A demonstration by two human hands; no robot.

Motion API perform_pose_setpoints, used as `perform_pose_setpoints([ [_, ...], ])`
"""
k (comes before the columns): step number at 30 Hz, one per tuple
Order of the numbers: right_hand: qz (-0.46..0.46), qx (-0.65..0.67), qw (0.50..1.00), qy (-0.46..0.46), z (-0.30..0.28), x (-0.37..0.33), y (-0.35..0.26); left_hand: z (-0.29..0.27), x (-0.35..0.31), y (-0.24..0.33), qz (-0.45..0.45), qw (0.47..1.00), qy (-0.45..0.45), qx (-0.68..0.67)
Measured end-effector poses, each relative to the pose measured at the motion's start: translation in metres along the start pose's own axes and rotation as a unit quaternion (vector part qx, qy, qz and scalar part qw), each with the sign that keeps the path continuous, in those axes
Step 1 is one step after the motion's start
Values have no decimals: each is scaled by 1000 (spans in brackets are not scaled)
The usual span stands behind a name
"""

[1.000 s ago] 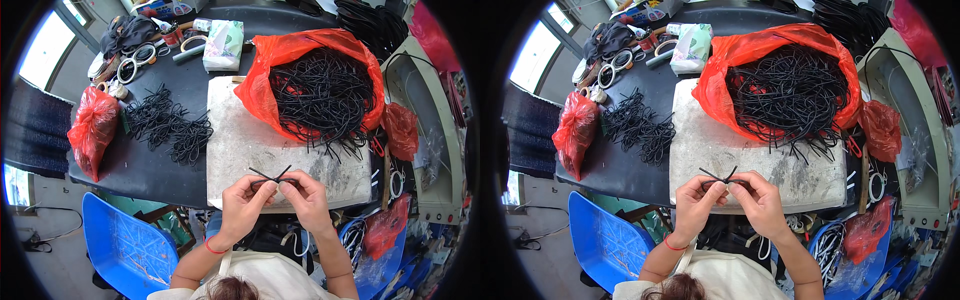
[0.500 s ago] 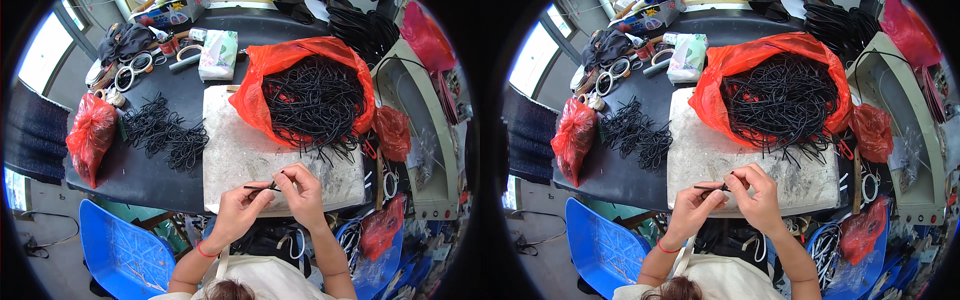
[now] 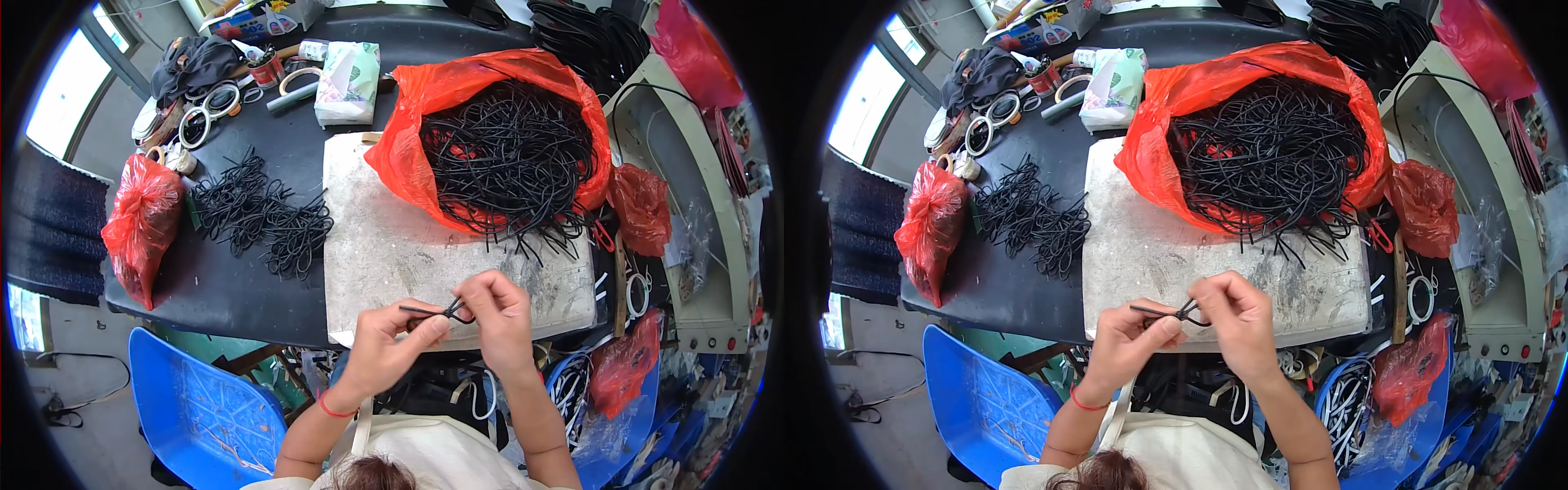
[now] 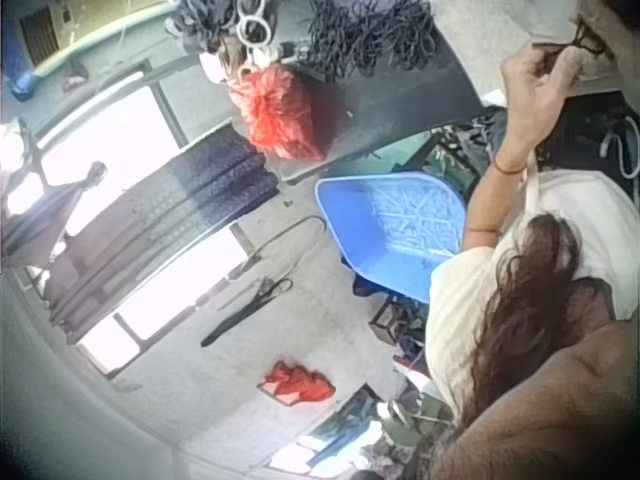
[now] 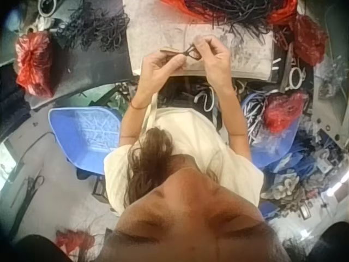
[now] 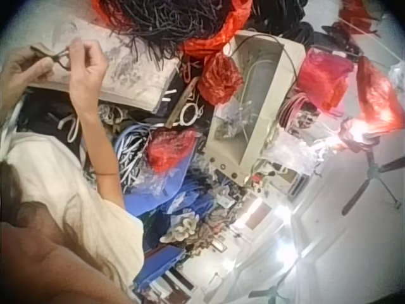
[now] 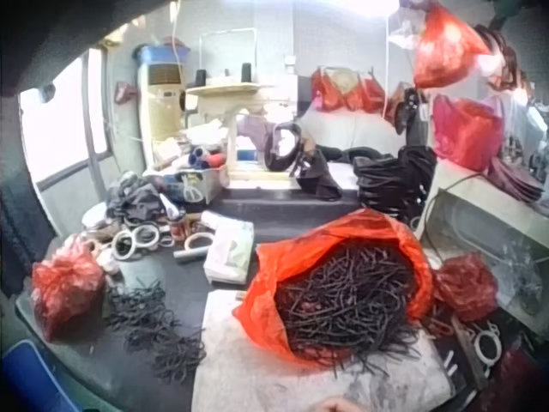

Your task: The person repeatedly picks up black cable ties from a red bag and ties them into loops by hand. The tied loops are placed on the table to the left. The workspace includes a blue chair and various tools in the background.

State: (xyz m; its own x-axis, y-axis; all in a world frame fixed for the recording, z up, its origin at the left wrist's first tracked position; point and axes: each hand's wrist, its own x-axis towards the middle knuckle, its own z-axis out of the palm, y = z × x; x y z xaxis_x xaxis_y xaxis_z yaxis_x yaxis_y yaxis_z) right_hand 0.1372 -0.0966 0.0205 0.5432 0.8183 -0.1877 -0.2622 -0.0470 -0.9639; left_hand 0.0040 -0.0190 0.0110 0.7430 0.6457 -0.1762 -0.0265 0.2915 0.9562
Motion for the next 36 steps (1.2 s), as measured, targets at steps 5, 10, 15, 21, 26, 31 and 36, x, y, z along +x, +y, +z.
perform_pose_setpoints([
  [5,-37,-90,995,-15,0,-4,9,-8,3,4,-47,996,-39,-68],
  [10,-160,-278,945,64,14,-2,6,8,-1,9,37,975,47,214],
  [15,61,-9,998,-34,-10,9,11,-7,4,-4,-50,999,-3,-11],
  [21,70,12,997,-40,-7,8,13,-15,5,2,-98,991,-11,-92],
  [26,-49,-95,994,1,-3,9,23,-5,9,-5,-20,1000,-1,-17],
  [31,-160,-206,964,57,3,10,18,0,10,-7,1,999,16,51],
  [36,-208,-268,938,69,4,8,12,0,11,-1,92,976,6,195],
])
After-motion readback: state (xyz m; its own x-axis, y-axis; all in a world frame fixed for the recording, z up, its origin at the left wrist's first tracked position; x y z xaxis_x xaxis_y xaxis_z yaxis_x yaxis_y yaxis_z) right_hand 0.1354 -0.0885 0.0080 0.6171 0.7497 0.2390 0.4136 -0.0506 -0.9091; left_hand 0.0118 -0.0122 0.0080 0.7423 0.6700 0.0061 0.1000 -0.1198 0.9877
